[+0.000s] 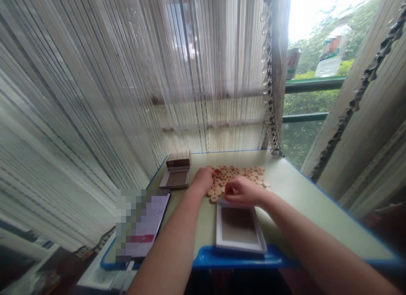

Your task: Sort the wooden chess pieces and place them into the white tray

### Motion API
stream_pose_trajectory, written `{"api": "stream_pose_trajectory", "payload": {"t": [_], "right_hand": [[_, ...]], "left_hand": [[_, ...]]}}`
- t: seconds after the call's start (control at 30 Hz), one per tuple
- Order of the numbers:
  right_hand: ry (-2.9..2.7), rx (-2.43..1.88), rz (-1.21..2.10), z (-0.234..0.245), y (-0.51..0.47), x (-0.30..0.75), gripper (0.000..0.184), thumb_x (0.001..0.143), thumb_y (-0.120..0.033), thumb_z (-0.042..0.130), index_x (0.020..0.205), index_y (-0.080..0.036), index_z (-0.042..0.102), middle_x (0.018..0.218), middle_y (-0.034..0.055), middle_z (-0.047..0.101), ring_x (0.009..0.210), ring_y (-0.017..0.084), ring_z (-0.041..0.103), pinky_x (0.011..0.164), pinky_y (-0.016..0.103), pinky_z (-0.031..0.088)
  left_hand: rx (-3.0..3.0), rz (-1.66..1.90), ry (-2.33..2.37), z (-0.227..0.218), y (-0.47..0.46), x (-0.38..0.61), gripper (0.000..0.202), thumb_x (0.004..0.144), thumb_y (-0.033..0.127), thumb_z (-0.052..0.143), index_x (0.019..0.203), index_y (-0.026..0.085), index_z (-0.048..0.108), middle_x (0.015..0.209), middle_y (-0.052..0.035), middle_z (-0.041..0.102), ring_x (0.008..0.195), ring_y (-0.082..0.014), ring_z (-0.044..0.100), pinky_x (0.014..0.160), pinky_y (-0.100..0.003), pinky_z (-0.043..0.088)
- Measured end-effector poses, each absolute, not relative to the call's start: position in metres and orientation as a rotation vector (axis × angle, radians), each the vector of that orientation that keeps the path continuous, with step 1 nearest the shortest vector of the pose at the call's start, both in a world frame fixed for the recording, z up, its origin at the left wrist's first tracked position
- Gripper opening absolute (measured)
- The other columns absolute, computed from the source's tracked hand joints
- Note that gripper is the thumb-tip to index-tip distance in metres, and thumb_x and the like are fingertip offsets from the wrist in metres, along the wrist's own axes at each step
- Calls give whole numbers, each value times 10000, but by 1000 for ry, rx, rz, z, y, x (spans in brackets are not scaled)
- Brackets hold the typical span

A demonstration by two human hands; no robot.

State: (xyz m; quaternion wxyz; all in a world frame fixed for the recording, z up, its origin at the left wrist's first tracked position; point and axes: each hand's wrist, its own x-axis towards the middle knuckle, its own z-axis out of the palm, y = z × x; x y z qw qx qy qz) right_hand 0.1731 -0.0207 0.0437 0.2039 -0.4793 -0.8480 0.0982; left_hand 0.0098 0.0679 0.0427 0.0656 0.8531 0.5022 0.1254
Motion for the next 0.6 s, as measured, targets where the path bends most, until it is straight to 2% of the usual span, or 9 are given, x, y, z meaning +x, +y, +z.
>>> {"api": "stream_pose_trajectory", "payload": {"t": [0.17, 0.3, 0.47, 0.6], "right_hand": [[-2232, -1298, 0, 33, -9, 179, 173, 802, -212, 541, 830, -189, 710, 775, 57, 653, 771, 168, 534, 734, 281, 400], [-2307, -1247, 45, 26, -1, 184, 193, 832, -278, 550, 893, -223, 725, 870, 56, 654, 818, 168, 535, 818, 312, 387], [-2276, -1371, 5, 27, 1, 187, 170, 805, -287, 584, 777, -194, 723, 791, 56, 645, 789, 171, 548, 792, 302, 402], [-2255, -1481, -16, 27, 1, 189, 171, 772, -338, 613, 780, -196, 709, 803, 57, 641, 813, 189, 556, 760, 296, 415]], "left_hand": [[2547, 342, 1543, 43, 68, 9, 251, 714, 110, 569, 886, 184, 737, 922, -87, 716, 892, -193, 646, 832, -264, 467], [2520, 407, 1501, 40, 70, 10, 261, 718, 92, 574, 889, 196, 742, 967, -62, 714, 946, -177, 635, 883, -240, 447], [2489, 449, 1444, 39, 71, 11, 242, 703, 91, 584, 823, 219, 751, 1020, -26, 699, 960, -158, 625, 908, -216, 431], [2490, 476, 1439, 36, 73, 11, 211, 699, 110, 589, 814, 203, 740, 911, -29, 705, 859, -153, 634, 820, -218, 463]]}}
